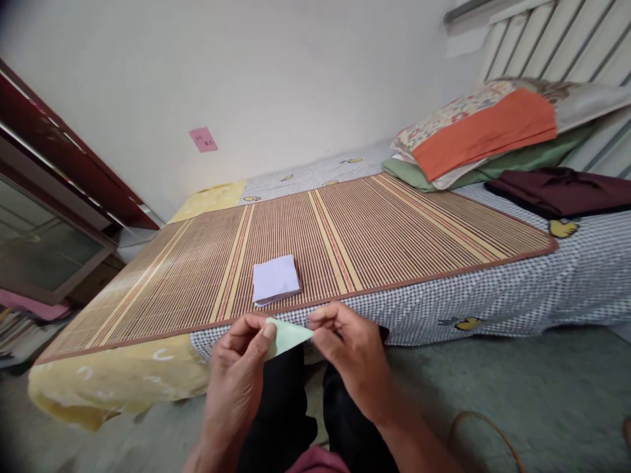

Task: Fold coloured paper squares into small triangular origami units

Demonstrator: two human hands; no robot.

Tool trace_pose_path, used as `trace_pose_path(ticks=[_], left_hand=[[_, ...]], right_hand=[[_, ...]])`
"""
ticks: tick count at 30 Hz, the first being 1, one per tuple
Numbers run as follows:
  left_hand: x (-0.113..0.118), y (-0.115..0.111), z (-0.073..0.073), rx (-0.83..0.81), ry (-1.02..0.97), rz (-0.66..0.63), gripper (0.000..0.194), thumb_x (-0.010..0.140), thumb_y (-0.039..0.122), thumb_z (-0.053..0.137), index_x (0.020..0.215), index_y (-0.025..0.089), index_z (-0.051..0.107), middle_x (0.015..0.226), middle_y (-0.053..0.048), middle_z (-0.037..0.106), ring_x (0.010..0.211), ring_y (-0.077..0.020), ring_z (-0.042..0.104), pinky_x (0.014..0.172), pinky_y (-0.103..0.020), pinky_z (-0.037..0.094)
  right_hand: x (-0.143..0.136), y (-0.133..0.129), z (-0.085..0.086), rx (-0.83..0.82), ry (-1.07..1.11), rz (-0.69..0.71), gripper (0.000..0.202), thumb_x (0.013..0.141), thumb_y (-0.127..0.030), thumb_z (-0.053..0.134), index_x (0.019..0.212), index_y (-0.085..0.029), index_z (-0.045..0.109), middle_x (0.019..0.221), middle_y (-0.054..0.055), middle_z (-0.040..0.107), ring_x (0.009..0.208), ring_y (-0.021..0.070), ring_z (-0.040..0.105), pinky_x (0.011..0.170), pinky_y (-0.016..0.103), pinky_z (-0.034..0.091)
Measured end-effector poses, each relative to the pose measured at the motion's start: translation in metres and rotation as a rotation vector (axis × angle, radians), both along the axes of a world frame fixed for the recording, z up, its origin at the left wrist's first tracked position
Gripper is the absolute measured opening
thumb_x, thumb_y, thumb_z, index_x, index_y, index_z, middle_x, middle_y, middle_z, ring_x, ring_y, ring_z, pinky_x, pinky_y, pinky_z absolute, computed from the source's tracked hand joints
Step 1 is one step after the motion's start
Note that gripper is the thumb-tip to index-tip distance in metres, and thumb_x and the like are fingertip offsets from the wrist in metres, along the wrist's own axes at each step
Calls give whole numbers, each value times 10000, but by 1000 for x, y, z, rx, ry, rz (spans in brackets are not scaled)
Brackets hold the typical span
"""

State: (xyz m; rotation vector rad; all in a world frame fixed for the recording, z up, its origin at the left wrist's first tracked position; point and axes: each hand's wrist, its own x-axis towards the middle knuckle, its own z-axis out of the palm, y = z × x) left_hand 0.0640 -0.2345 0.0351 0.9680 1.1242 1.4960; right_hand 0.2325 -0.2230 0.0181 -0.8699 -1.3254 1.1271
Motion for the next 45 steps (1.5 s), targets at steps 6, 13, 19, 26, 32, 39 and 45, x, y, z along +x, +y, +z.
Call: trace_pose_path(ticks=[6,13,19,26,32,39,45], left_hand=[[5,-3,6,10,61,-83,239,806,354,815,744,164,684,697,9,587,639,-109,477,609,-212,401],[2,-4,7,12,175,-76,207,825,345,798,751,170,716,696,4,598,630,-113,482,589,-218,398],[4,-9,10,128,297,-12,162,857,305,766,742,194,739,713,-10,651,678,-147,558,640,-244,450],[4,-11,11,185,390,14,131,868,264,757,745,218,756,738,-17,691,705,-165,609,672,-263,475],[5,-8,11,252,438,-7,125,870,215,752,745,216,757,719,-5,699,680,-151,616,646,-252,481],[3,-8,12,362,501,-70,127,888,153,727,804,227,786,759,5,729,714,-135,651,649,-228,494],[4,-8,11,304,446,-79,104,884,190,743,821,235,814,750,1,715,693,-138,624,627,-232,477]], right_hand=[[-15,-5,-2,-15,-51,27,257,963,-359,641,765,-196,631,664,-29,558,613,128,498,573,244,414],[-12,-9,2,214,-230,-154,53,954,-237,655,910,-218,677,794,-8,688,709,149,638,662,249,497],[-18,-10,0,533,-279,-280,296,937,-53,636,1132,-269,690,940,7,731,888,162,689,818,281,540],[-17,-12,3,570,-254,-284,341,945,-3,589,1172,-240,679,976,30,721,924,162,683,815,282,548],[-16,-14,6,556,-228,-250,257,953,-18,590,1065,-226,692,916,26,705,865,154,677,748,264,546],[-15,-13,7,516,-212,-224,209,966,-45,589,1010,-214,705,884,12,684,824,129,664,730,232,536],[-16,-13,8,509,-213,-210,234,974,-45,569,1031,-218,715,896,11,675,863,127,662,737,225,521]])
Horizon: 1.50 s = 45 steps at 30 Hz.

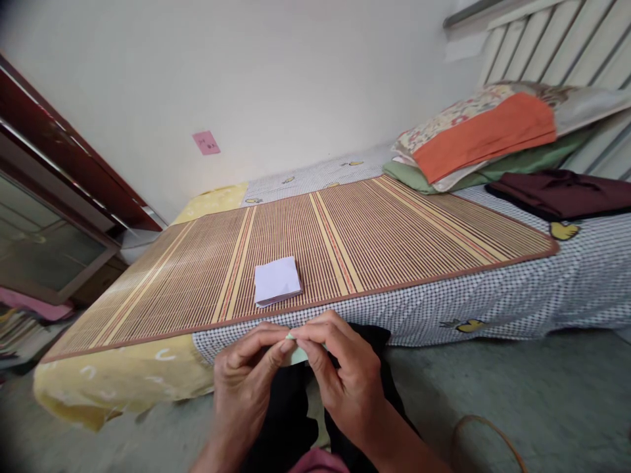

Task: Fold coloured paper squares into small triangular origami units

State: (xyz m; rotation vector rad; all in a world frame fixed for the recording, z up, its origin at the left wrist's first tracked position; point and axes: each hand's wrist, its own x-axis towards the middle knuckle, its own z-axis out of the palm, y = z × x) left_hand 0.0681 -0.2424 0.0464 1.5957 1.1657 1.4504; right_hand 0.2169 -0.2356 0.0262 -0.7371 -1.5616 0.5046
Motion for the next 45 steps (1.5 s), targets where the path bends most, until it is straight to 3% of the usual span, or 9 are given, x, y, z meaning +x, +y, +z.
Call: trace_pose_path(ticks=[10,14,18,24,28,30,32,35,45], left_hand=[[-2,3,-6,-244,-162,-47,103,842,298,788,796,209,813,721,0,635,688,-132,534,634,-234,423],[-4,3,-9,-324,-213,-1,190,843,356,786,769,183,758,691,14,608,653,-113,497,623,-225,396],[-3,3,-13,-352,-316,40,218,834,356,795,756,167,719,662,28,574,623,-94,462,599,-207,372],[3,5,-16,-431,-547,-4,254,789,341,825,725,153,666,643,20,577,597,-95,463,592,-213,380],[3,10,-15,-423,-615,55,265,738,330,864,716,152,669,646,21,580,601,-94,480,599,-207,389],[3,12,-15,-423,-650,79,270,720,329,877,718,152,674,653,23,585,608,-93,493,613,-205,400],[5,12,-15,-438,-685,72,267,712,325,883,728,152,681,672,20,602,626,-97,513,637,-209,417],[9,11,-16,-449,-724,19,250,721,315,876,733,157,683,711,8,638,672,-114,550,684,-225,444],[1,7,-10,-448,-529,-53,231,743,288,851,679,142,684,628,16,600,622,-106,498,646,-225,411]], right_hand=[[-4,1,-2,-61,-2,-37,204,969,-83,589,1058,-227,704,934,10,709,896,133,684,806,221,519],[-1,2,-3,-319,49,-17,65,949,-241,667,1003,-209,685,833,-10,694,758,137,666,677,215,502],[1,2,-6,-534,92,157,306,973,-382,631,730,-201,586,607,-56,490,538,103,470,503,219,377],[3,1,-7,-385,14,16,298,1008,-325,568,744,-194,612,638,-35,566,591,114,544,586,230,412],[11,5,-6,-378,89,-98,278,1004,-323,568,763,-200,633,671,-22,612,626,123,581,614,222,449],[12,8,-7,-431,193,-67,256,998,-368,570,828,-202,664,699,-14,637,659,134,600,627,220,472],[7,10,-9,-506,257,74,224,970,-402,608,894,-201,674,707,-16,644,669,141,606,618,222,480],[-4,9,-13,-566,262,212,215,937,-380,667,835,-192,646,682,-27,612,634,130,565,580,218,447],[1,7,-9,-532,140,114,426,1004,-447,538,657,-211,468,578,-51,423,534,114,420,509,240,342]])
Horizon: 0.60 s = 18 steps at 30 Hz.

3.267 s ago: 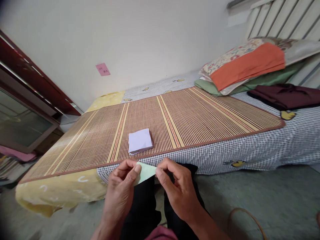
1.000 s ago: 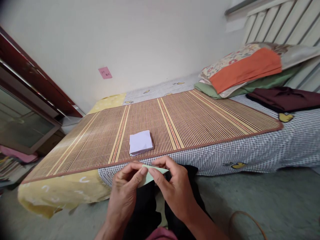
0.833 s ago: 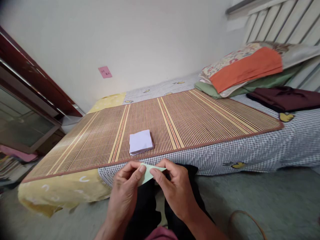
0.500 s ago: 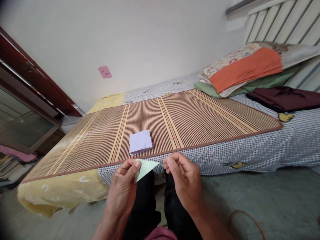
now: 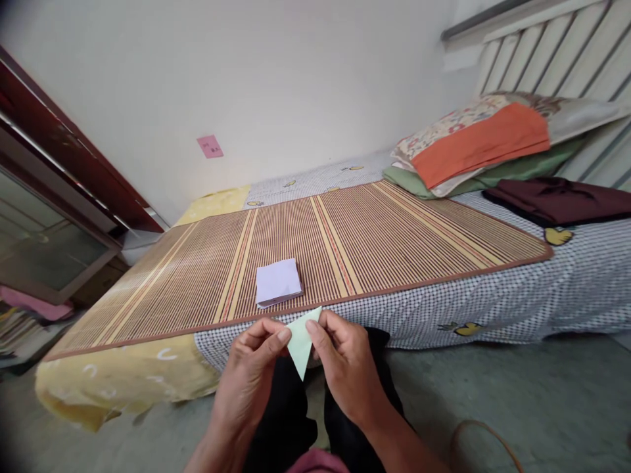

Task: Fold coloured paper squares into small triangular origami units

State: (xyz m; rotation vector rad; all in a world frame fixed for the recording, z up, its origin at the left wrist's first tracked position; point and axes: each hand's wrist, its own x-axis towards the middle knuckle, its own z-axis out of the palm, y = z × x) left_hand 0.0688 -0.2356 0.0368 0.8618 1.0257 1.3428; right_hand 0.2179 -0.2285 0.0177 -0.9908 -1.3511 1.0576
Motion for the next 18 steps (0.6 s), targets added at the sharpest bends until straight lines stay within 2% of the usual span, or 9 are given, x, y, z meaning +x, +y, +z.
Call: trace_pose_path(ticks=[3,7,12,18], left_hand=[[-1,-1,-1,24,22,18,231,779,286,825,683,146,668,632,26,558,634,-105,460,643,-223,384],[-2,-1,-3,36,-23,41,260,789,298,819,666,149,644,609,36,506,617,-102,406,621,-220,350],[-1,-2,-4,-44,-154,-8,268,751,306,845,667,146,648,578,35,498,581,-96,398,605,-222,341],[0,3,-2,-90,-234,-76,272,729,310,866,674,145,657,569,33,507,542,-81,400,564,-210,336]], right_hand=[[-1,-1,2,11,-13,2,422,1007,-439,538,660,-211,464,588,-52,414,544,114,412,521,244,339],[-3,-5,4,24,-50,137,344,1000,-395,559,722,-194,540,643,-38,469,597,124,452,565,252,363],[1,-7,6,90,-120,125,378,1027,-351,519,682,-195,517,621,-45,452,577,113,431,565,252,347],[12,0,8,74,-74,173,382,1045,-369,485,709,-200,550,653,-29,534,618,126,515,597,241,406]])
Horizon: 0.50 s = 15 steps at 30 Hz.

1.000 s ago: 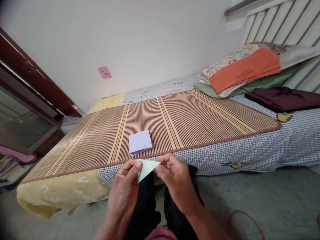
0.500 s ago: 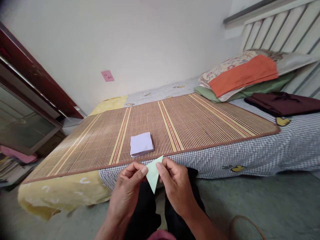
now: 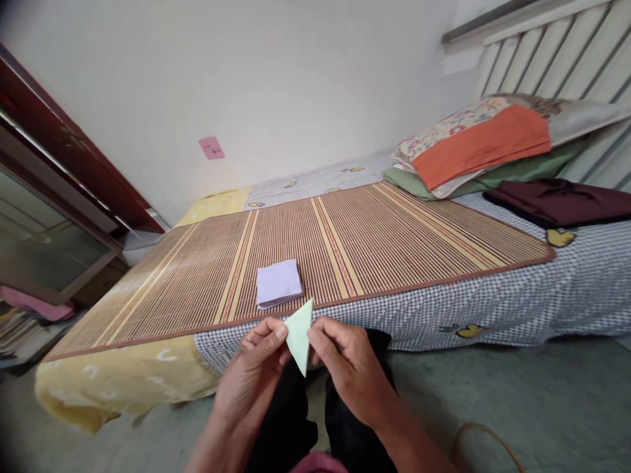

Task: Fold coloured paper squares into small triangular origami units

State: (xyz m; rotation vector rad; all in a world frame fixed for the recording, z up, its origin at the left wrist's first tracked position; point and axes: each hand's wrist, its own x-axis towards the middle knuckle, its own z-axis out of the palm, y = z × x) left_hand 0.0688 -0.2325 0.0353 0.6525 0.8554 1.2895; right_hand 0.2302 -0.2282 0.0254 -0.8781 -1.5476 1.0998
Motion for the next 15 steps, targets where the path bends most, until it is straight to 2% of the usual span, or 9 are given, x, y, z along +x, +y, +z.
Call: trace_pose_path(ticks=[5,10,15], left_hand=[[5,6,0,-56,-59,-43,317,636,301,936,673,140,666,651,11,576,582,-85,484,532,-191,377],[7,8,-3,-60,-128,-47,304,658,284,935,694,134,672,663,13,592,572,-68,497,526,-165,421],[6,7,-4,-107,-185,-31,311,628,250,956,693,131,676,666,18,606,578,-59,531,568,-152,483]], right_hand=[[3,7,0,-42,124,56,194,992,-354,589,900,-206,674,761,-7,638,702,147,603,655,247,484],[3,6,-1,-110,214,73,219,986,-375,601,898,-195,689,768,4,637,716,153,607,667,259,498],[5,3,2,-83,168,69,140,961,-318,641,923,-199,704,800,5,669,740,152,627,694,254,511]])
